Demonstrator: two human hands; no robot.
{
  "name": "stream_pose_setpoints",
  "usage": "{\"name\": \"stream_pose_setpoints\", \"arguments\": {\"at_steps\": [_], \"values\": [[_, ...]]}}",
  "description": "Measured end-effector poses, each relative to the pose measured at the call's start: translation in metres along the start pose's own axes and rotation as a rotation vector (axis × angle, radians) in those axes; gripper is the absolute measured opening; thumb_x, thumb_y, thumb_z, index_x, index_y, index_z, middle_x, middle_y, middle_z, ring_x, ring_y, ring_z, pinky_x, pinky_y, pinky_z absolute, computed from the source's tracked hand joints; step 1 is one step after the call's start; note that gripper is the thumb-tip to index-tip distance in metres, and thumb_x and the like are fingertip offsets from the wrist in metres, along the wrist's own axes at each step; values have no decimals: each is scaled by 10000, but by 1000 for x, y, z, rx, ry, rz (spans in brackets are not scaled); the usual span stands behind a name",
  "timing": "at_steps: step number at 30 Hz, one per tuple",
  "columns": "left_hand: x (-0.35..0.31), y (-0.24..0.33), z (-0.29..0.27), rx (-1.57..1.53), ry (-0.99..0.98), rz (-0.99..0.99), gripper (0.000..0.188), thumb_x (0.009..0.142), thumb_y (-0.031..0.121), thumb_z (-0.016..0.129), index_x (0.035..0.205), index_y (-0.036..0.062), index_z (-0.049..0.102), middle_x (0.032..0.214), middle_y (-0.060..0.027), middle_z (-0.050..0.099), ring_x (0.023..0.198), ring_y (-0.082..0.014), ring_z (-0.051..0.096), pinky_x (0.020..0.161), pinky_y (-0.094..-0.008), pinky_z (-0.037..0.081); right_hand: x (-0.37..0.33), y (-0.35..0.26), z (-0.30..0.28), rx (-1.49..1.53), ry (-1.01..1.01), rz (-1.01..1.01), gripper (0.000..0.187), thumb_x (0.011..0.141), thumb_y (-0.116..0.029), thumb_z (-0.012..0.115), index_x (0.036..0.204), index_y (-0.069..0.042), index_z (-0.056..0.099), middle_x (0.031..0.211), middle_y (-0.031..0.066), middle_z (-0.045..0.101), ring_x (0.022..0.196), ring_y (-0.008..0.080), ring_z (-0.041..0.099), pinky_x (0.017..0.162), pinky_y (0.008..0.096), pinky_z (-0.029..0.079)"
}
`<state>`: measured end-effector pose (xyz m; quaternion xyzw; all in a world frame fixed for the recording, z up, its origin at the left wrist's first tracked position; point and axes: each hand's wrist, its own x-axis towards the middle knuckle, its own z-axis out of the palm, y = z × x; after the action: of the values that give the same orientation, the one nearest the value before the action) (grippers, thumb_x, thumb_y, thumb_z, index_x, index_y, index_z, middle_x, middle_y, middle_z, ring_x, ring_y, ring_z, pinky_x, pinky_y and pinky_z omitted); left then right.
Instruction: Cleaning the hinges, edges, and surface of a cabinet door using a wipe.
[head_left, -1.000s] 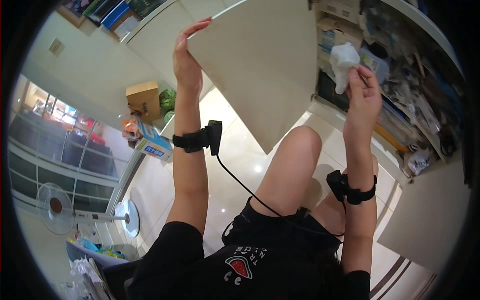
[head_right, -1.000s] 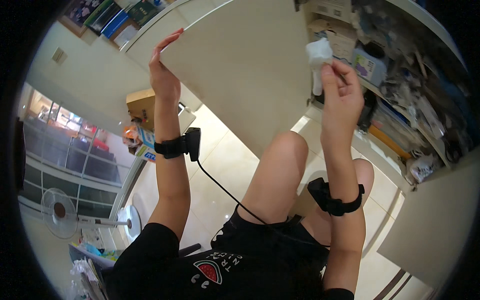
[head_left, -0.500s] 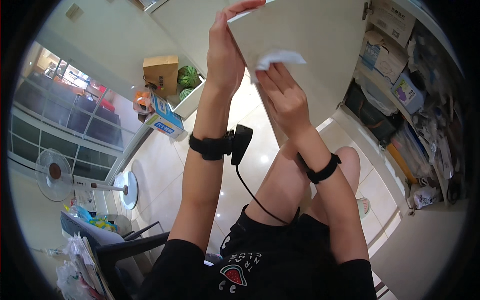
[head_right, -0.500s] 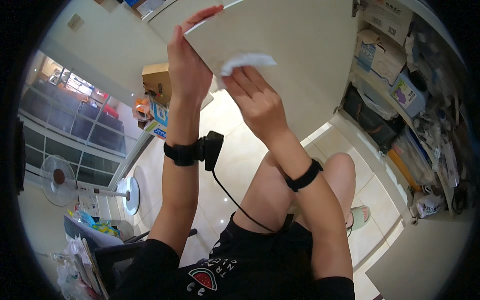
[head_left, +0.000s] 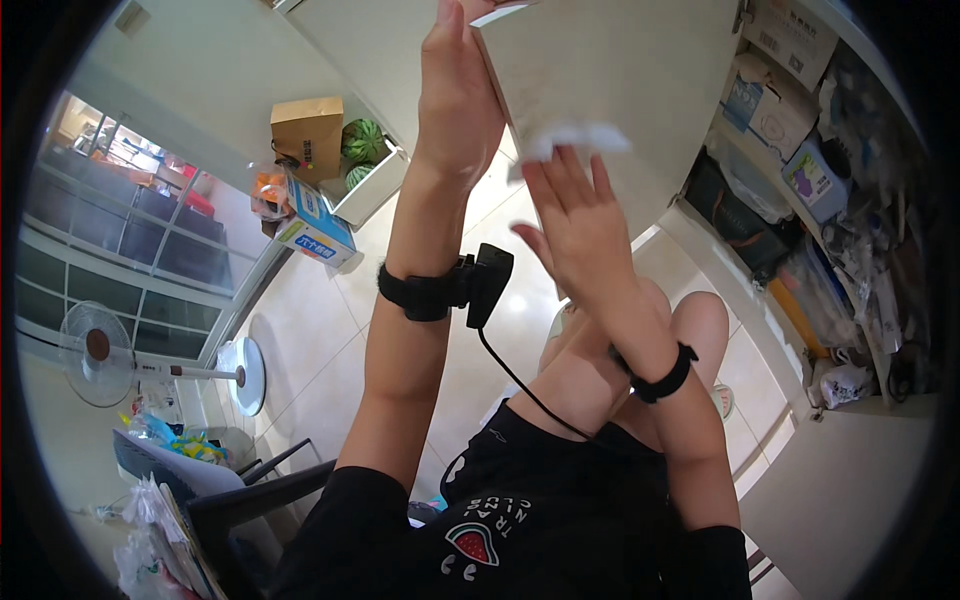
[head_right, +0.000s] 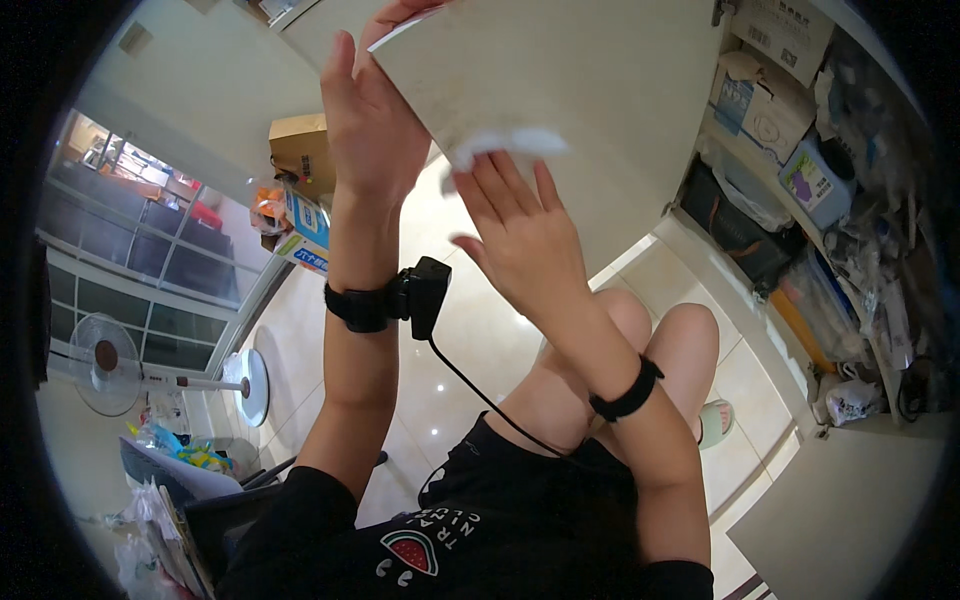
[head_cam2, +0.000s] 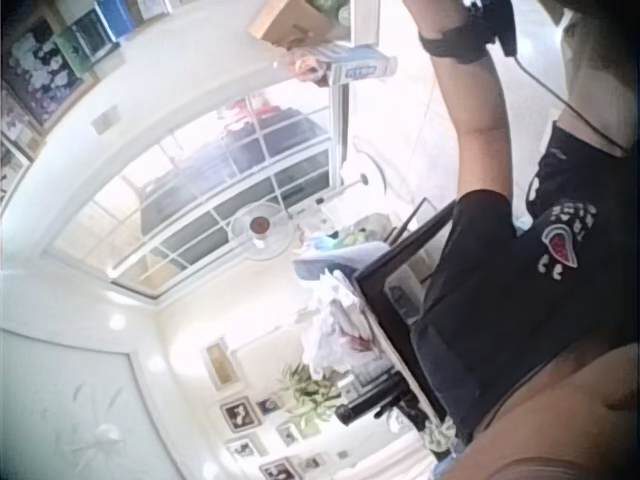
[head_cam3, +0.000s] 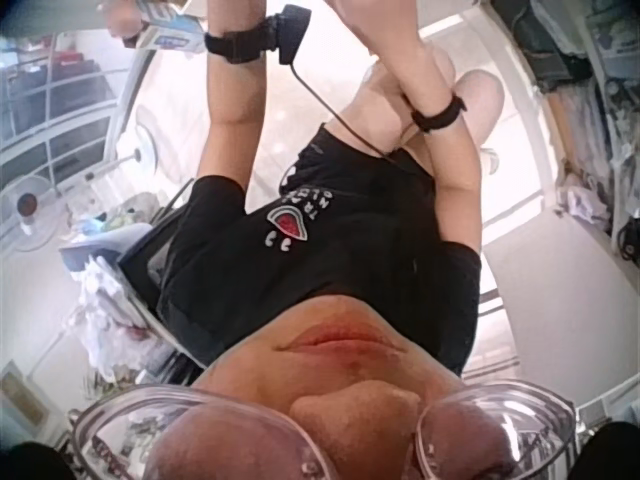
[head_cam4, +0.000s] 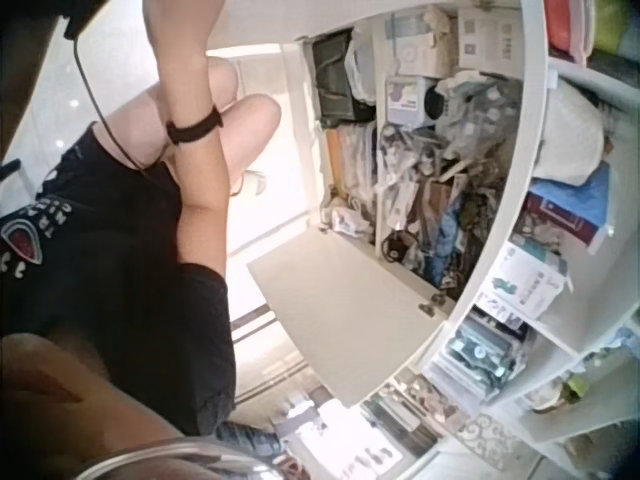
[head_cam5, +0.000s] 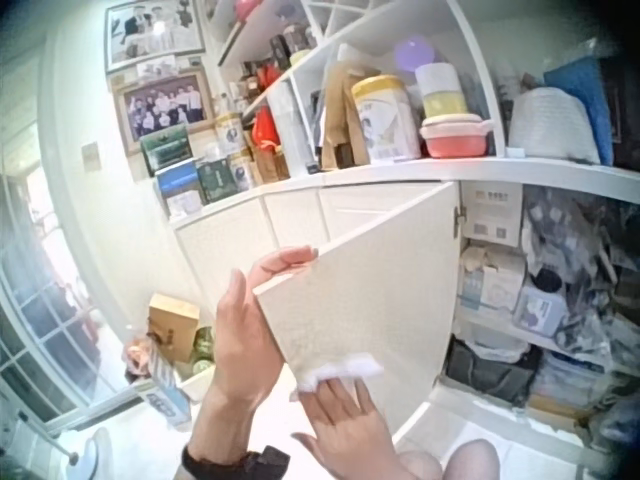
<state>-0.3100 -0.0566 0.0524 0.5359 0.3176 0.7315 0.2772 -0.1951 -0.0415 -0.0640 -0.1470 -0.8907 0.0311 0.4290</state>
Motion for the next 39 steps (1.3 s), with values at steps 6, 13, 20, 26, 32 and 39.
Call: {"name": "stream_pose_setpoints", "arguments": {"at_steps": [6, 13, 20, 26, 32, 39], "values": [[9, -5, -25, -30, -124, 6, 618, 937, 480, 190, 1223, -19, 417, 1196, -141, 491, 1130, -219, 462, 986, -334, 333, 18, -1, -8, 45, -14, -56, 615, 731, -330, 669, 1246, -56, 476, 1306, 92, 456, 1178, 250, 439, 1008, 493, 304], [-1, 2, 1, -6, -62, 20, 643, 934, 502, 177, 1230, -24, 397, 1226, -141, 453, 1145, -228, 443, 996, -343, 317, 22, -1, -6, 84, 117, -43, 602, 728, -324, 670, 1248, -80, 488, 1299, 84, 469, 1249, 234, 394, 1022, 482, 301], [5, -5, -17, -49, -82, 45, 638, 938, 492, 175, 1234, -28, 396, 1214, -130, 465, 1118, -208, 455, 988, -336, 316, 8, 2, 2, 84, -72, -24, 651, 701, -339, 675, 1267, -96, 464, 1287, 67, 473, 1208, 215, 429, 1011, 490, 308], [-3, -2, -1, -35, -50, 33, 659, 934, 513, 173, 1228, -33, 396, 1220, -130, 457, 1124, -218, 449, 995, -358, 316, 40, 1, -16, 90, 190, -75, 693, 700, -346, 681, 1295, -85, 439, 1343, 82, 433, 1275, 227, 370, 1025, 471, 300], [-1, 5, 0, -138, -105, -46, 683, 924, 547, 172, 1230, -20, 400, 1224, -127, 448, 1153, -214, 426, 1006, -334, 285, -29, 9, 11, 30, -256, 79, 665, 733, -366, 653, 1293, -81, 437, 1332, 101, 433, 1229, 240, 404, 1030, 498, 278], [-5, 7, 2, -159, -61, -24, 700, 923, 553, 183, 1243, -35, 389, 1226, -136, 442, 1161, -229, 420, 1015, -353, 294, 52, 6, -25, 107, 227, -101, 733, 712, -358, 673, 1333, -85, 394, 1386, 77, 381, 1274, 248, 361, 1021, 490, 289]]}}
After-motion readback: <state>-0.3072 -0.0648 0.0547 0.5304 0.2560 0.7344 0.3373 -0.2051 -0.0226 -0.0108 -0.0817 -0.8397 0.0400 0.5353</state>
